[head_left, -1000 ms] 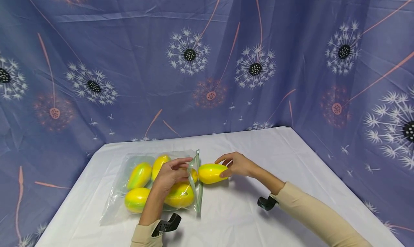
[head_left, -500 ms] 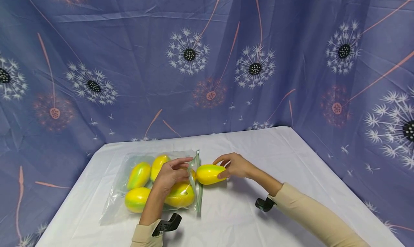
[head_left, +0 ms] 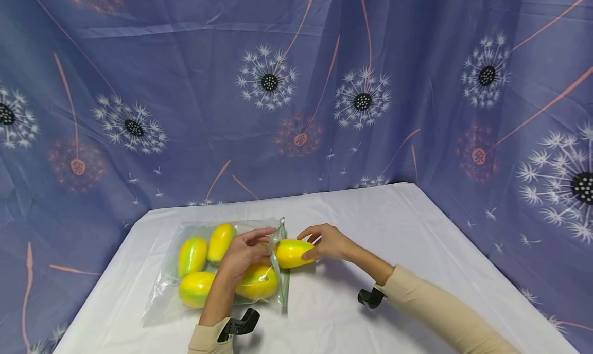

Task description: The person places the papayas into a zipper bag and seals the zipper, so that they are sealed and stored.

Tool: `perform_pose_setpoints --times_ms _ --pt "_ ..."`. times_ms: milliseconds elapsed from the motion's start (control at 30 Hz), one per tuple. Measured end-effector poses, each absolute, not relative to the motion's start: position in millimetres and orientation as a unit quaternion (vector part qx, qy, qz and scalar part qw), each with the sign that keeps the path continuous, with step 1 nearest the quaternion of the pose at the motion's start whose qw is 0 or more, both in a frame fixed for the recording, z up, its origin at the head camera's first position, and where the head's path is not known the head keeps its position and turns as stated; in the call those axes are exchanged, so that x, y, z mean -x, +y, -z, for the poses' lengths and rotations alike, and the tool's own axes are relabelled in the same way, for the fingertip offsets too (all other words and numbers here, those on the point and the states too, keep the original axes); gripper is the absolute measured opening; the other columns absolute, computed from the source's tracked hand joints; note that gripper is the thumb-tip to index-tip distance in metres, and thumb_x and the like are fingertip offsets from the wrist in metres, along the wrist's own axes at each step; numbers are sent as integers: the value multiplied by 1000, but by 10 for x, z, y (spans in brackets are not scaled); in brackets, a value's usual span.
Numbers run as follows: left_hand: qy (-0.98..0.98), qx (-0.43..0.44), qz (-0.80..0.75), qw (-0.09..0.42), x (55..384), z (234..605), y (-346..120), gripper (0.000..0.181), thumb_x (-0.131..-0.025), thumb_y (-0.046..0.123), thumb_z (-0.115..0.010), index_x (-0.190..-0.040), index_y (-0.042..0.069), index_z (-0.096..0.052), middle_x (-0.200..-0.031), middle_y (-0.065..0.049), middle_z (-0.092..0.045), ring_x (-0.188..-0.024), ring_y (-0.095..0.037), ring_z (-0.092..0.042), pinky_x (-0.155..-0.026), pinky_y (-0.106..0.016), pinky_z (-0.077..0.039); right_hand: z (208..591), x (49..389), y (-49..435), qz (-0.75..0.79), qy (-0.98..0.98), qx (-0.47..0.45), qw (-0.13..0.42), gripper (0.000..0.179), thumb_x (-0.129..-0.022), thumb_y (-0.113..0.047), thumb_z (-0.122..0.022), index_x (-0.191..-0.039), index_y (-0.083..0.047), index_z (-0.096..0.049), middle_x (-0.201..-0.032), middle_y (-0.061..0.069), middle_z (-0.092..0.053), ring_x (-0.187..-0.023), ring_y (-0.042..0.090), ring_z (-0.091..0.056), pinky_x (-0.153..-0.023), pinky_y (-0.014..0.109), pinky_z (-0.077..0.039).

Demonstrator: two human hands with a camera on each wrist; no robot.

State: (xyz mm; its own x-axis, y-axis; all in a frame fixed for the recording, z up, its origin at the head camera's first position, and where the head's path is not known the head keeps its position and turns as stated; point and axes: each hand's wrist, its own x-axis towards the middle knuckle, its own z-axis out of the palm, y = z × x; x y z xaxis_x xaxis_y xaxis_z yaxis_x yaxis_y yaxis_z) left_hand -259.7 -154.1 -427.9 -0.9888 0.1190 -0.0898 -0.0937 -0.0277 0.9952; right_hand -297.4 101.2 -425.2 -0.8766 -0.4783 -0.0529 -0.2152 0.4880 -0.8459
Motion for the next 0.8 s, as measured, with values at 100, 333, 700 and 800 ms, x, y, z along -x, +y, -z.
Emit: perform_pose_setpoints --times_ms 100,333,700,800 --pt "691 -12 -719 75 2600 4292 -1545 51 -81 -12 -67 -130 3 -69 -109 -12 -63 -78 -21 -66 -72 -32 -63 4278 2975 978 464 851 203 140 45 -74 -16 -89 -117 -15 -75 -109 13 -70 -96 27 -66 -69 40 -63" --pt "691 -14 -719 77 2605 4291 -1549 52 -81 -12 -67 -131 2 -68 -108 -12 -65 -77 -20 -67 -73 -31 -63 4323 2978 936 474 846 200 141 45 -75 -16 -88 -118 -14 -75 -110 14 -69 -99 28 -65 -70 40 -63" --pt "691 -2 -719 75 2606 4287 -1548 51 -80 -12 -69 -129 4 -70 -108 -12 -65 -78 -21 -67 -72 -32 -63 4330 2965 852 470 848 204 132 46 -76 -20 -88 -120 -14 -74 -112 14 -69 -97 25 -65 -69 39 -63" --pt "692 -4 -718 75 2608 4285 -1545 51 -80 -11 -70 -129 4 -70 -107 -12 -64 -78 -21 -67 -72 -32 -63 4332 2962 820 467 850 204 130 47 -76 -19 -87 -120 -14 -74 -111 13 -69 -95 23 -65 -68 38 -63"
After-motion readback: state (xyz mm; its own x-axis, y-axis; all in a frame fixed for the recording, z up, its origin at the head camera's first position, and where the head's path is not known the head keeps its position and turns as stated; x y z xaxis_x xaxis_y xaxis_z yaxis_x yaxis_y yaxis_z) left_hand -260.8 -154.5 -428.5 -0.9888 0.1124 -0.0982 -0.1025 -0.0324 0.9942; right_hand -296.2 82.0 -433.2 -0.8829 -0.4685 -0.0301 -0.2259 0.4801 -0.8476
